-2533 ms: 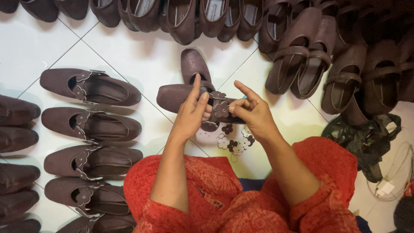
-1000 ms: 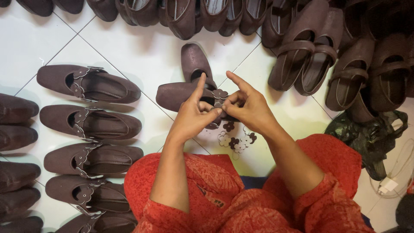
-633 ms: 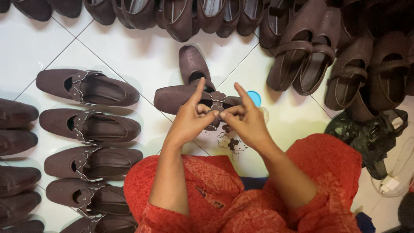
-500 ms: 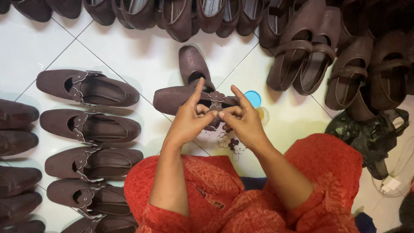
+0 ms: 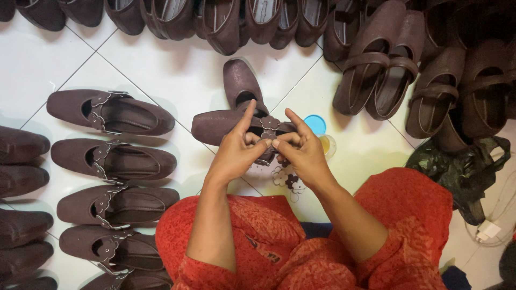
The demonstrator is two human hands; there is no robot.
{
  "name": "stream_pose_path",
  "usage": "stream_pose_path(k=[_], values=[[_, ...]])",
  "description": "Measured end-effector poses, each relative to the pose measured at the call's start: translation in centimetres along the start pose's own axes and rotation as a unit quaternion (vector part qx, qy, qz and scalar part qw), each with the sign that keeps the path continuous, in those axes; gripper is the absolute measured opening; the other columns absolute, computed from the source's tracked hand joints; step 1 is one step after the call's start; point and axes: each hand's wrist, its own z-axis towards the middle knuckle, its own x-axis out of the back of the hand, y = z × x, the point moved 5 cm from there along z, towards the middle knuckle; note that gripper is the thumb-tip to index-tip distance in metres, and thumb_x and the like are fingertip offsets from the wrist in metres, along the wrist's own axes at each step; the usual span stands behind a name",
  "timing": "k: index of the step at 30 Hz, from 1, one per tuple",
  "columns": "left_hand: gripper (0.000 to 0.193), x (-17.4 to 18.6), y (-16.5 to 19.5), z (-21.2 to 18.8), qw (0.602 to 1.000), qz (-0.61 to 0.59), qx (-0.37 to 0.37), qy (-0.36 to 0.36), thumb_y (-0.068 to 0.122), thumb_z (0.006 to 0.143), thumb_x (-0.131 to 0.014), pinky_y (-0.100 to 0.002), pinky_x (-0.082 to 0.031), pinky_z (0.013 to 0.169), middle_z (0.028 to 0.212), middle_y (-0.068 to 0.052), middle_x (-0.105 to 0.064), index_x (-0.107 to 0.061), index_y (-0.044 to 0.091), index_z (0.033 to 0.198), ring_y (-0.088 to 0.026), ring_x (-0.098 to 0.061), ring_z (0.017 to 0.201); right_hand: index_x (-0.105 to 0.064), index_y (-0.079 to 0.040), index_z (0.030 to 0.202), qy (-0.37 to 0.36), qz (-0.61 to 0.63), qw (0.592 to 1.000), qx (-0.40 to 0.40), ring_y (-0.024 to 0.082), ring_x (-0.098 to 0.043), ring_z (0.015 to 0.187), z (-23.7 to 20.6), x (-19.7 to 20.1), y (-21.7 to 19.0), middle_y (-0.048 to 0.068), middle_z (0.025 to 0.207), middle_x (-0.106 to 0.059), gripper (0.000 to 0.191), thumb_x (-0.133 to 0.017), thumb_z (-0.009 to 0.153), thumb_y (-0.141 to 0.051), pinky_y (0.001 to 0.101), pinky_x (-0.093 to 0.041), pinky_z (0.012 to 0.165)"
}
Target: The person sits on the floor and decorates brown shoes by attaching flower-shaped embellishments to the straps. They pick up each shoe, place the decorations on the strap, and set the shoe down, repeating this process for multiple pairs.
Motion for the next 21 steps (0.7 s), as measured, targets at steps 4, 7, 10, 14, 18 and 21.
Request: stream_pose_path(k=[4, 7, 10, 14, 18, 21], values=[[0.094, 0.0, -0.11, 0.01, 1.0, 0.001, -0.004, -0.002, 0.01, 0.086, -0.073, -0.023, -0.046, 0.059, 0.072, 0.001, -0.064, -0.023, 0.023, 0.165, -0.003, -0.051, 0.063, -0.03, -0.002, 0.161, 0.0, -0.006, 1.0, -0.002, 0.009, -0.062, 0.067, -0.04, 0.04, -0.06, 0.005, 0.088, -0.07, 0.081, -0.07, 0.09, -0.001, 0.0231, -0.053, 0.061], [0.094, 0.0, -0.17, -0.01, 1.0, -0.003, -0.004, -0.008, 0.007, 0.086, -0.071, -0.023, -0.047, 0.06, 0.074, 0.002, -0.065, -0.021, 0.023, 0.165, -0.004, -0.053, 0.064, -0.029, -0.003, 0.161, -0.003, -0.021, 1.0, -0.008, 0.008, -0.062, 0.068, -0.05, 0.07, -0.09, 0.004, 0.088, -0.07, 0.081, -0.069, 0.09, -0.002, 0.023, -0.053, 0.062], [0.095, -0.13, -0.07, -0.03, 1.0, -0.015, -0.013, -0.012, 0.006, 0.087, -0.072, -0.022, -0.048, 0.063, 0.075, 0.001, -0.065, -0.02, 0.022, 0.165, -0.003, -0.054, 0.066, -0.027, -0.004, 0.161, 0.005, -0.002, 1.0, -0.018, 0.008, -0.062, 0.067, 0.21, 0.08, -0.01, 0.003, 0.089, -0.071, 0.081, -0.066, 0.09, -0.005, 0.0231, -0.053, 0.063], [0.095, -0.32, -0.14, -0.02, 1.0, -0.01, -0.005, -0.012, 0.005, 0.087, -0.071, -0.022, -0.05, 0.065, 0.076, 0.001, -0.067, -0.02, 0.022, 0.165, -0.003, -0.056, 0.067, -0.027, -0.002, 0.162, -0.007, 0.007, 1.0, -0.004, 0.008, -0.06, 0.069, 0.37, -0.27, -0.08, 0.003, 0.088, -0.069, 0.081, -0.069, 0.092, -0.008, 0.0227, -0.052, 0.063], [0.096, -0.32, -0.45, 0.0, 1.0, 0.004, 0.007, -0.022, 0.009, 0.086, -0.072, -0.024, -0.048, 0.063, 0.076, 0.001, -0.066, -0.019, 0.022, 0.165, -0.004, -0.054, 0.066, -0.031, -0.001, 0.161, -0.014, 0.013, 1.0, -0.024, 0.008, -0.059, 0.068, 0.53, -0.53, -0.01, 0.003, 0.086, -0.069, 0.082, -0.071, 0.091, -0.009, 0.0219, -0.05, 0.061], [0.099, -0.21, -0.46, -0.07, 0.999, -0.011, -0.006, -0.044, 0.007, 0.082, -0.069, -0.024, -0.048, 0.064, 0.078, 0.002, -0.067, -0.019, 0.021, 0.166, -0.005, -0.055, 0.067, -0.032, -0.001, 0.16, -0.022, 0.02, 0.999, -0.03, 0.007, -0.061, 0.07, 0.67, -0.53, -0.18, 0.003, 0.085, -0.069, 0.082, -0.072, 0.089, -0.008, 0.022, -0.05, 0.061]])
